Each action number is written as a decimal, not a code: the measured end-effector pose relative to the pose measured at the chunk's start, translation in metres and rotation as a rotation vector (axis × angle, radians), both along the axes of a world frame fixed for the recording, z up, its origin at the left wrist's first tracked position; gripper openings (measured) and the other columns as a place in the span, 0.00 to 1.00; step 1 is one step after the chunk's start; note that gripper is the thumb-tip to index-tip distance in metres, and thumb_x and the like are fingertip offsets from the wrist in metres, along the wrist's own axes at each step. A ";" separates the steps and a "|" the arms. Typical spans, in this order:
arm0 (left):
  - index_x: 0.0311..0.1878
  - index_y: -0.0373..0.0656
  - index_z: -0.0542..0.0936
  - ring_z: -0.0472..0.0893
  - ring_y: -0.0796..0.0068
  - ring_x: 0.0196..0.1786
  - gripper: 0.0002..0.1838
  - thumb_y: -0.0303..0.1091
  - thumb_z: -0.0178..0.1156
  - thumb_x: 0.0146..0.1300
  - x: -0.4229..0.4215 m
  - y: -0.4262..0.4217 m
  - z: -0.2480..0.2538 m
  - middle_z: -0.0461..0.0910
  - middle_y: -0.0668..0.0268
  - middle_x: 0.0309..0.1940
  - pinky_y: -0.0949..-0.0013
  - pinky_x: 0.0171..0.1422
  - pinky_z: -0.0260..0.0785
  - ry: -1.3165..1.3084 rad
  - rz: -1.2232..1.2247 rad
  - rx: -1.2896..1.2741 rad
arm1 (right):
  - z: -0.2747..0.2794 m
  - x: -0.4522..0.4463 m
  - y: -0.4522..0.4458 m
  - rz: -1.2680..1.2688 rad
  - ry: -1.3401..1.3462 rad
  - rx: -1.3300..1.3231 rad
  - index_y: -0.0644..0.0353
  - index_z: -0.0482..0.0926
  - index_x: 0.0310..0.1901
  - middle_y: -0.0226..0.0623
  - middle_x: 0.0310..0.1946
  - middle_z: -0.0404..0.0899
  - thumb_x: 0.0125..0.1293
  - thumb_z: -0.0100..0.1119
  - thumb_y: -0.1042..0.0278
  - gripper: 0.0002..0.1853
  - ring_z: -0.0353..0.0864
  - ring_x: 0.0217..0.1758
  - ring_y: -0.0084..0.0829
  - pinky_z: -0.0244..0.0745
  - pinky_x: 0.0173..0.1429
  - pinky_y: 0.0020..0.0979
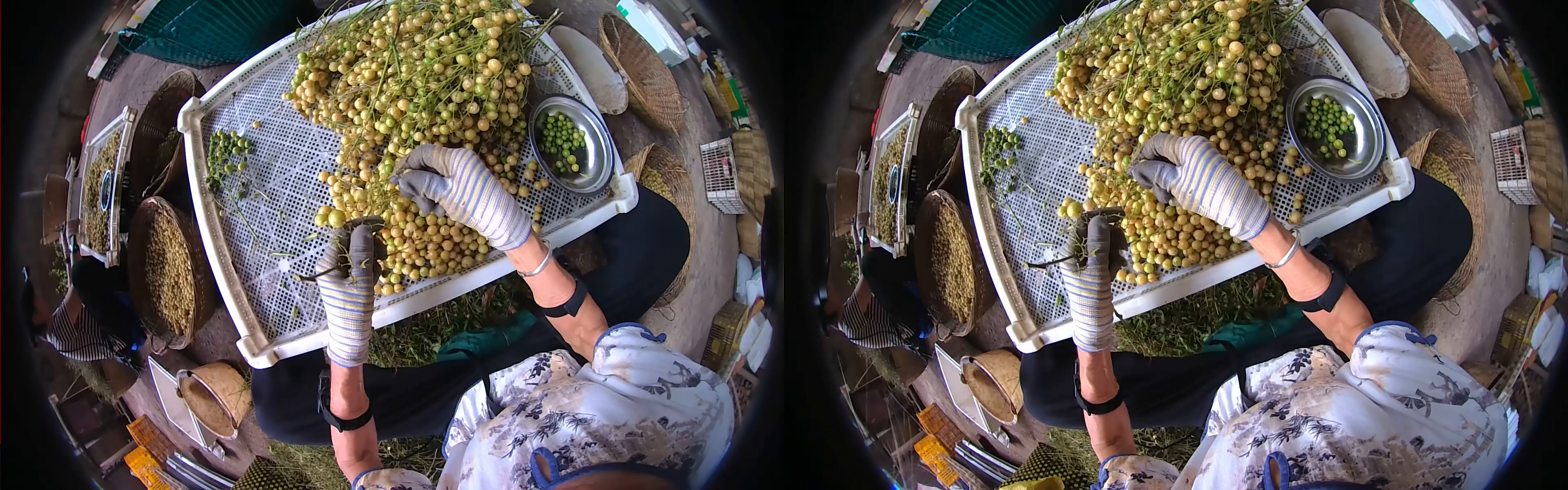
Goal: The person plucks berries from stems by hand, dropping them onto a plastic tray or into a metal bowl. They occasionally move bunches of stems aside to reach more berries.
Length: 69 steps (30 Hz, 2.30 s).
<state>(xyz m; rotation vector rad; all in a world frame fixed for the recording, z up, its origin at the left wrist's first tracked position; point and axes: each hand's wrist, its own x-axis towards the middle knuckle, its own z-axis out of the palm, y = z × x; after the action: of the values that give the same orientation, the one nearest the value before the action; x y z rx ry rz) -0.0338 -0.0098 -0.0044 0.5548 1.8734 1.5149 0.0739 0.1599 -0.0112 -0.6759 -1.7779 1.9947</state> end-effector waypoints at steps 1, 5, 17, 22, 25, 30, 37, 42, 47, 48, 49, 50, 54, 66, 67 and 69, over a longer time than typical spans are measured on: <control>0.45 0.38 0.83 0.68 0.90 0.22 0.12 0.36 0.56 0.71 0.001 0.000 0.005 0.75 0.75 0.21 0.82 0.26 0.59 0.018 -0.020 -0.008 | 0.004 0.001 0.002 -0.003 -0.027 0.159 0.65 0.81 0.39 0.26 0.27 0.79 0.72 0.56 0.60 0.14 0.72 0.24 0.15 0.69 0.27 0.18; 0.48 0.38 0.83 0.68 0.90 0.22 0.12 0.34 0.55 0.71 -0.006 -0.008 0.016 0.75 0.76 0.22 0.82 0.27 0.59 -0.090 -0.056 0.016 | 0.007 0.007 0.024 -0.037 0.135 -0.021 0.65 0.81 0.44 0.28 0.29 0.79 0.71 0.55 0.67 0.10 0.73 0.26 0.16 0.71 0.32 0.20; 0.55 0.32 0.78 0.80 0.79 0.37 0.14 0.23 0.59 0.66 -0.004 -0.012 -0.014 0.83 0.60 0.41 0.74 0.44 0.73 0.048 -0.224 -0.050 | 0.015 -0.018 0.000 0.292 0.031 0.473 0.62 0.79 0.50 0.32 0.35 0.81 0.64 0.65 0.53 0.21 0.80 0.39 0.22 0.74 0.49 0.25; 0.53 0.32 0.79 0.78 0.82 0.35 0.14 0.29 0.60 0.67 0.001 -0.011 -0.003 0.84 0.64 0.35 0.74 0.38 0.71 0.031 -0.196 -0.145 | -0.001 -0.017 -0.012 0.290 -0.015 0.154 0.64 0.81 0.45 0.31 0.34 0.82 0.62 0.67 0.55 0.20 0.79 0.38 0.20 0.75 0.45 0.24; 0.50 0.35 0.80 0.73 0.86 0.29 0.13 0.33 0.59 0.69 0.007 -0.009 -0.008 0.79 0.71 0.28 0.78 0.33 0.66 -0.063 -0.115 0.089 | -0.002 -0.016 -0.016 0.217 -0.094 -0.186 0.62 0.82 0.44 0.28 0.29 0.80 0.63 0.66 0.53 0.18 0.77 0.31 0.17 0.73 0.36 0.21; 0.46 0.36 0.80 0.70 0.87 0.27 0.11 0.35 0.58 0.70 0.010 -0.003 0.001 0.74 0.74 0.25 0.80 0.31 0.62 -0.084 -0.052 0.123 | 0.003 -0.009 -0.014 0.137 0.033 -0.450 0.57 0.80 0.38 0.20 0.23 0.72 0.63 0.62 0.42 0.22 0.69 0.25 0.11 0.64 0.28 0.14; 0.45 0.37 0.80 0.71 0.87 0.27 0.10 0.34 0.59 0.70 0.015 0.001 0.002 0.75 0.74 0.25 0.80 0.31 0.63 -0.207 0.029 0.141 | 0.001 -0.006 -0.010 0.275 -0.001 -0.106 0.63 0.80 0.41 0.28 0.30 0.79 0.59 0.71 0.61 0.16 0.75 0.31 0.19 0.71 0.37 0.21; 0.42 0.36 0.81 0.68 0.88 0.26 0.09 0.33 0.59 0.70 0.006 -0.004 0.013 0.75 0.75 0.25 0.81 0.30 0.61 -0.148 -0.184 0.069 | -0.010 -0.003 -0.005 0.117 0.139 -0.645 0.63 0.80 0.41 0.25 0.24 0.75 0.60 0.68 0.59 0.16 0.69 0.21 0.14 0.59 0.23 0.17; 0.43 0.35 0.81 0.81 0.77 0.28 0.07 0.23 0.60 0.62 -0.002 -0.003 0.006 0.82 0.57 0.25 0.71 0.32 0.70 0.210 -0.377 -0.047 | 0.001 -0.005 0.007 0.236 0.062 -0.283 0.61 0.80 0.42 0.26 0.24 0.75 0.59 0.63 0.37 0.30 0.69 0.22 0.15 0.62 0.24 0.17; 0.44 0.35 0.81 0.82 0.76 0.28 0.09 0.23 0.60 0.60 -0.002 -0.004 0.005 0.82 0.57 0.26 0.71 0.32 0.71 0.322 -0.425 -0.102 | 0.004 -0.006 0.007 0.320 0.009 -0.122 0.60 0.81 0.43 0.27 0.26 0.77 0.56 0.60 0.30 0.35 0.72 0.24 0.17 0.67 0.28 0.19; 0.45 0.34 0.81 0.82 0.74 0.28 0.11 0.23 0.60 0.58 -0.001 -0.006 0.007 0.83 0.57 0.27 0.71 0.33 0.71 0.434 -0.475 -0.159 | 0.002 -0.009 0.003 0.336 0.029 0.017 0.60 0.81 0.43 0.27 0.28 0.79 0.56 0.62 0.32 0.33 0.74 0.27 0.17 0.69 0.31 0.20; 0.46 0.34 0.81 0.82 0.73 0.28 0.13 0.23 0.60 0.56 -0.001 -0.007 0.009 0.84 0.57 0.29 0.71 0.34 0.72 0.546 -0.522 -0.215 | -0.001 -0.013 0.000 0.353 0.050 0.155 0.60 0.82 0.42 0.28 0.30 0.81 0.56 0.65 0.35 0.31 0.76 0.29 0.17 0.72 0.35 0.21; 0.50 0.34 0.81 0.86 0.63 0.32 0.23 0.20 0.57 0.47 -0.001 -0.008 0.004 0.84 0.52 0.30 0.68 0.37 0.76 0.701 -0.538 -0.295 | 0.016 -0.009 -0.001 0.413 -0.135 0.050 0.61 0.83 0.41 0.28 0.33 0.83 0.56 0.72 0.55 0.18 0.78 0.35 0.17 0.73 0.44 0.21; 0.56 0.33 0.77 0.74 0.87 0.28 0.19 0.35 0.63 0.67 0.001 -0.023 -0.013 0.82 0.68 0.31 0.79 0.32 0.67 0.106 -0.242 -0.136 | 0.003 -0.007 -0.004 0.241 0.121 0.189 0.61 0.83 0.44 0.33 0.31 0.84 0.60 0.69 0.56 0.18 0.79 0.29 0.25 0.75 0.38 0.27; 0.56 0.34 0.77 0.74 0.87 0.29 0.19 0.35 0.63 0.67 0.001 -0.021 -0.012 0.82 0.68 0.31 0.79 0.32 0.67 0.081 -0.256 -0.121 | 0.001 -0.008 -0.008 0.307 0.026 0.261 0.61 0.83 0.43 0.33 0.32 0.85 0.60 0.69 0.56 0.18 0.80 0.30 0.26 0.76 0.40 0.29; 0.54 0.36 0.78 0.75 0.86 0.29 0.16 0.33 0.63 0.67 0.000 -0.020 -0.012 0.81 0.69 0.33 0.79 0.34 0.69 0.079 -0.282 -0.129 | 0.013 -0.009 -0.011 0.363 -0.117 0.257 0.62 0.83 0.42 0.31 0.27 0.84 0.60 0.70 0.56 0.17 0.78 0.27 0.22 0.75 0.35 0.26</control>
<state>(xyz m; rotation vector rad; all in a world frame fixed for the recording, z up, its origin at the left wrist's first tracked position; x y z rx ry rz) -0.0336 -0.0299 -0.0165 0.7910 1.8465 1.1969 0.0654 0.1486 0.0014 -0.4175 -2.3151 1.9208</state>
